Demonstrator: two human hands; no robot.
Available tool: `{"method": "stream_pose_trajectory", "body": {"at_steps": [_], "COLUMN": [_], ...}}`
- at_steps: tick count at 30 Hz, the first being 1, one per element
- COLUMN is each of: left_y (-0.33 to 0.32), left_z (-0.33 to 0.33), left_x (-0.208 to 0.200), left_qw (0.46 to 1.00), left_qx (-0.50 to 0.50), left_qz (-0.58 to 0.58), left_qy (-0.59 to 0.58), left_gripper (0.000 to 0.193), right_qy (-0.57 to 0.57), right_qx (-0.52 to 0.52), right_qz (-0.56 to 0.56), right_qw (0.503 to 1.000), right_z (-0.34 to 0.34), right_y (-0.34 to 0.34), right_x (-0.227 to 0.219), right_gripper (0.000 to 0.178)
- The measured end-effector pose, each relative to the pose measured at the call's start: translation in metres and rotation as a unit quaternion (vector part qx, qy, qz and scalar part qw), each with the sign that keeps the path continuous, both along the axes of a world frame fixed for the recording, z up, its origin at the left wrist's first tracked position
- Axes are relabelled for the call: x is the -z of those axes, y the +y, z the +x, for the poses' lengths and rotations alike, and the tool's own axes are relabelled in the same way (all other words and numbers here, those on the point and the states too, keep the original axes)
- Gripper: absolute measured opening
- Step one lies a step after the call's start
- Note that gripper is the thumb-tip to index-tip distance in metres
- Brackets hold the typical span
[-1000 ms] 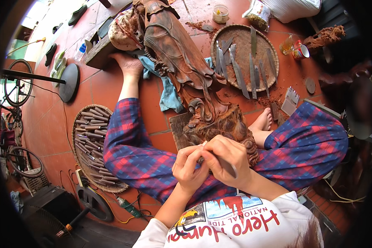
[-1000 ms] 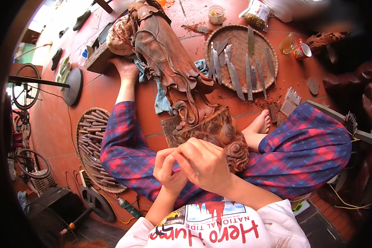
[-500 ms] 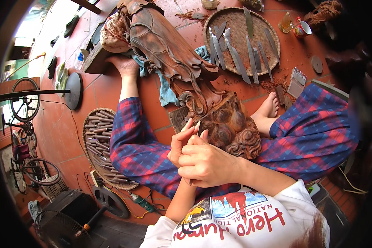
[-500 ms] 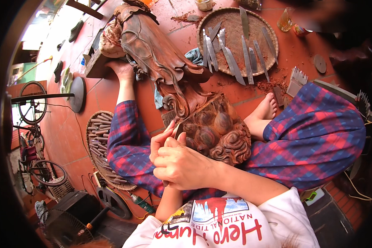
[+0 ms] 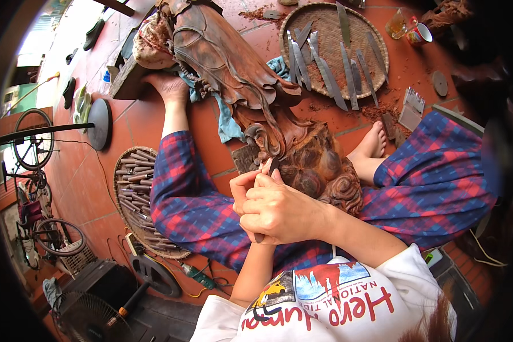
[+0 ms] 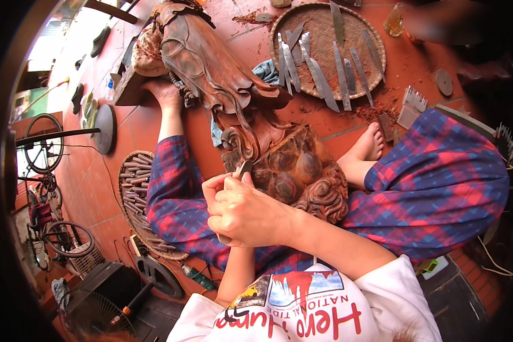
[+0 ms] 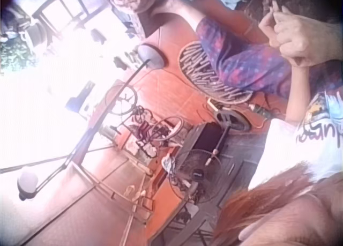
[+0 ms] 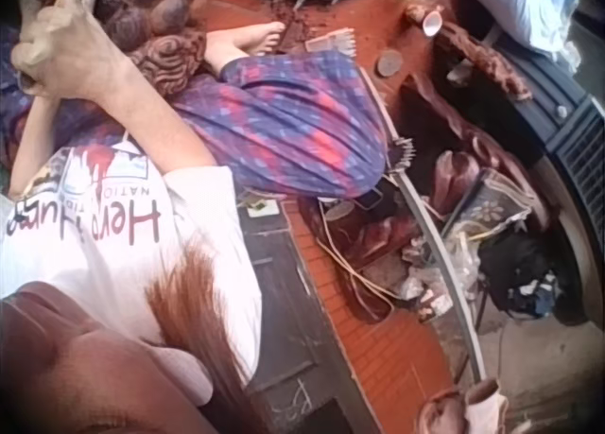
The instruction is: The person sits on the floor and carves a large wooden sculpture using a chisel. They hold the sculpture steady with one hand while using the other to chip away wood from the surface, focusing on refining the details of the figure's clothing and body.
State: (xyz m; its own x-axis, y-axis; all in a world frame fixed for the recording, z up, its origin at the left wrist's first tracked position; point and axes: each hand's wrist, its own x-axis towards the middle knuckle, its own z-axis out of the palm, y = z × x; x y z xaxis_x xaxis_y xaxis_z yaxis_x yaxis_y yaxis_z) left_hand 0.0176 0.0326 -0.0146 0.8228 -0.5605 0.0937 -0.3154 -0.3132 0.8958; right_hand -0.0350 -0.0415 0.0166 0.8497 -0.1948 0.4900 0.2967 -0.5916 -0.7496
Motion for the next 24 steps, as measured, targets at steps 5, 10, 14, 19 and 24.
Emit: {"method": "stream_pose_trajectory", "body": {"at_steps": [5,10,14,19,24], "left_y": [-0.005,-0.005,-0.007,-0.01,-0.01], "left_z": [-0.003,-0.001,0.0,0.001,0.003], "left_x": [-0.002,-0.001,0.0,-0.008,-0.004], "left_qw": [0.999,0.998,0.998,0.994,0.998], "left_qx": [0.001,-0.002,-0.003,-0.003,0.006], "left_qz": [-0.025,-0.035,-0.041,-0.045,-0.035], "left_qy": [0.03,0.046,0.057,0.095,0.061], "left_gripper": [0.042,0.04,0.039,0.038,0.038], "right_qy": [0.013,0.026,0.011,0.017,0.028], "right_qx": [0.038,0.037,0.053,0.069,0.024], "right_qz": [-0.069,-0.052,-0.037,-0.046,-0.038], "right_qw": [0.997,0.998,0.998,0.996,0.999], "right_z": [0.003,0.002,0.007,0.008,0.008], "right_y": [-0.002,-0.004,0.0,-0.004,-0.001], "right_x": [0.002,-0.01,0.005,-0.003,-0.001], "right_gripper": [0.014,0.011,0.014,0.016,0.013]}}
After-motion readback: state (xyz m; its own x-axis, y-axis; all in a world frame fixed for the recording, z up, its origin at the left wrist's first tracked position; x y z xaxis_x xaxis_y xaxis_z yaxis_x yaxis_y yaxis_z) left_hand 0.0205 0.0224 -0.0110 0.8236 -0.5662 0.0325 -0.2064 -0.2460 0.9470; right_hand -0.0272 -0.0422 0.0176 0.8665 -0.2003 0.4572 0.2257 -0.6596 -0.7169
